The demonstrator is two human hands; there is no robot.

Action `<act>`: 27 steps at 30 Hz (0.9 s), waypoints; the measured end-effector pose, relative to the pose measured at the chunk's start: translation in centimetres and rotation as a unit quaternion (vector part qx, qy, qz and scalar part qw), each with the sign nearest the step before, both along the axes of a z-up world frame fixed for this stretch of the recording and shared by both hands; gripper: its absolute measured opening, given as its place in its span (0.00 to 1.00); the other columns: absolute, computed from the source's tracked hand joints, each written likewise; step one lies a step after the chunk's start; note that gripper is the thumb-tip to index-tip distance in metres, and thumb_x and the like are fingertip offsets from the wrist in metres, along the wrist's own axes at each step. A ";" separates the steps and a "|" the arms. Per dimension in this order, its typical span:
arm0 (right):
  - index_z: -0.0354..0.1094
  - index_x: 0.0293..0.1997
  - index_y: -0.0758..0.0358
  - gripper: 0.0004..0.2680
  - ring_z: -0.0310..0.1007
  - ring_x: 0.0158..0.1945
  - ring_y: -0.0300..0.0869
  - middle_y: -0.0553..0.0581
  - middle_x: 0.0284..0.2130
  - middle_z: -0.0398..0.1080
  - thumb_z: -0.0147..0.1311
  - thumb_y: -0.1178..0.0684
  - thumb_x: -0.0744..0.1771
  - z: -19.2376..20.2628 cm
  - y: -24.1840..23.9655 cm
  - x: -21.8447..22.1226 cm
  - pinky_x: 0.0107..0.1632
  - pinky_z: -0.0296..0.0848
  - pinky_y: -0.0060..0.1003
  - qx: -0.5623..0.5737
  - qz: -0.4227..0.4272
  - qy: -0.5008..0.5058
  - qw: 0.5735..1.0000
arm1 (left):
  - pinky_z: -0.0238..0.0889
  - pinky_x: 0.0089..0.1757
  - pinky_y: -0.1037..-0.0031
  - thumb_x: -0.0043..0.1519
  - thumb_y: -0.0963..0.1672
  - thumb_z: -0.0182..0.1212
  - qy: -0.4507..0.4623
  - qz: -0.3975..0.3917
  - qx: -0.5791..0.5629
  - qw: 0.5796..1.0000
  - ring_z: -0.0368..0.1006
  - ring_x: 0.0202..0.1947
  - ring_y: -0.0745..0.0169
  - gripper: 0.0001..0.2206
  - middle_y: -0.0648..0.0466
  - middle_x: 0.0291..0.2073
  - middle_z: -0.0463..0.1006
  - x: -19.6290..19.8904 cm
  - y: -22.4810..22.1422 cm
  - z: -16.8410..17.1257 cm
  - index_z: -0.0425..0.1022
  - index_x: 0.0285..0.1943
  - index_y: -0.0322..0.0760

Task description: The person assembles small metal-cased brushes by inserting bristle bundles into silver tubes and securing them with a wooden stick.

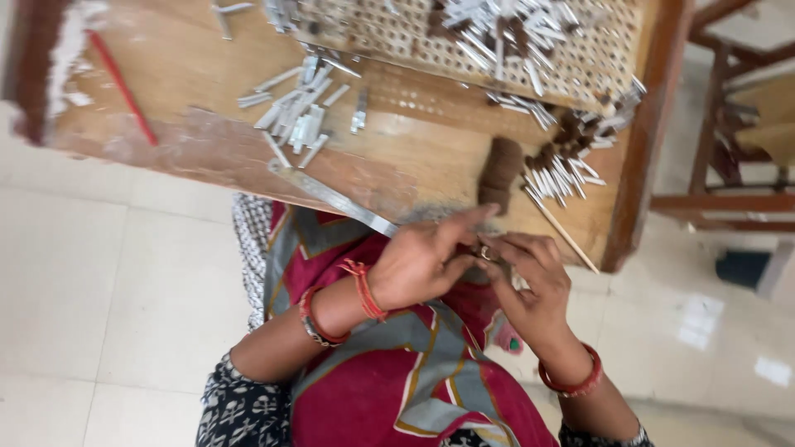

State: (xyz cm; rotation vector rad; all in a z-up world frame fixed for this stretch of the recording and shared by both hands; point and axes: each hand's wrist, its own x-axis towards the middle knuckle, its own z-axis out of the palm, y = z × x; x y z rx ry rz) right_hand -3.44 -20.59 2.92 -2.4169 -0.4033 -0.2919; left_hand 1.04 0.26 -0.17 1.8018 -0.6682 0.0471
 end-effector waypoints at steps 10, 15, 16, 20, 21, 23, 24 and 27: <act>0.72 0.48 0.64 0.08 0.70 0.49 0.54 0.59 0.45 0.74 0.61 0.61 0.65 -5.1 -0.5 1.7 0.56 0.68 0.46 -0.041 0.002 -0.054 0.998 | 0.71 0.37 0.56 0.59 0.47 0.66 0.025 0.062 0.114 0.991 0.78 0.36 0.42 0.32 0.46 0.34 0.80 0.5 -0.3 -1.3 0.62 0.74 0.42; 0.71 0.50 0.65 0.09 0.70 0.48 0.52 0.59 0.46 0.73 0.62 0.60 0.66 -6.2 -1.2 1.3 0.53 0.68 0.42 0.001 -0.013 -0.058 0.998 | 0.71 0.38 0.57 0.61 0.52 0.64 -0.007 0.064 0.075 0.995 0.79 0.38 0.45 0.24 0.49 0.37 0.81 0.2 -1.3 -2.5 0.71 0.64 0.41; 0.71 0.50 0.65 0.09 0.70 0.48 0.52 0.59 0.46 0.73 0.62 0.60 0.66 -6.1 -1.2 1.5 0.53 0.68 0.42 0.000 -0.016 -0.059 0.998 | 0.71 0.38 0.57 0.61 0.52 0.64 -0.008 0.062 0.074 0.995 0.79 0.38 0.45 0.24 0.49 0.37 0.81 0.2 -1.5 -2.8 0.71 0.64 0.41; 0.72 0.50 0.65 0.10 0.70 0.51 0.54 0.60 0.47 0.73 0.60 0.62 0.64 -6.3 -1.3 1.1 0.55 0.69 0.46 -0.027 -0.029 -0.040 0.998 | 0.72 0.42 0.58 0.61 0.52 0.64 -0.033 0.084 0.067 0.994 0.79 0.41 0.46 0.22 0.48 0.39 0.81 0.1 -2.0 -3.4 0.74 0.60 0.39; 0.71 0.50 0.65 0.10 0.70 0.51 0.53 0.60 0.47 0.72 0.61 0.61 0.65 -6.5 -1.4 0.9 0.55 0.69 0.45 -0.010 -0.036 -0.046 0.998 | 0.72 0.43 0.59 0.61 0.52 0.64 -0.044 0.093 0.063 0.993 0.79 0.42 0.46 0.21 0.48 0.40 0.80 0.0 -2.1 -3.3 0.75 0.59 0.39; 0.73 0.50 0.65 0.10 0.70 0.51 0.53 0.60 0.47 0.73 0.60 0.61 0.65 -6.0 -1.0 1.1 0.55 0.70 0.45 -0.015 -0.041 -0.031 0.999 | 0.72 0.42 0.59 0.61 0.52 0.64 -0.046 0.097 0.061 0.992 0.78 0.42 0.46 0.20 0.48 0.39 0.80 -0.1 -2.2 -3.3 0.75 0.57 0.38; 0.74 0.50 0.64 0.10 0.71 0.51 0.52 0.59 0.46 0.73 0.59 0.62 0.65 -5.7 -0.9 1.1 0.55 0.70 0.44 -0.020 -0.047 -0.015 0.999 | 0.72 0.42 0.59 0.61 0.52 0.64 -0.048 0.102 0.059 0.992 0.78 0.41 0.46 0.19 0.48 0.38 0.79 -0.2 -2.3 -3.3 0.76 0.55 0.38; 0.74 0.49 0.66 0.10 0.70 0.51 0.54 0.59 0.45 0.73 0.60 0.62 0.64 -6.5 -1.4 1.3 0.56 0.68 0.46 -0.053 -0.054 -0.023 0.997 | 0.71 0.41 0.59 0.61 0.51 0.64 -0.060 0.107 0.047 0.991 0.78 0.40 0.47 0.17 0.49 0.37 0.78 0.0 -2.2 -3.1 0.76 0.50 0.38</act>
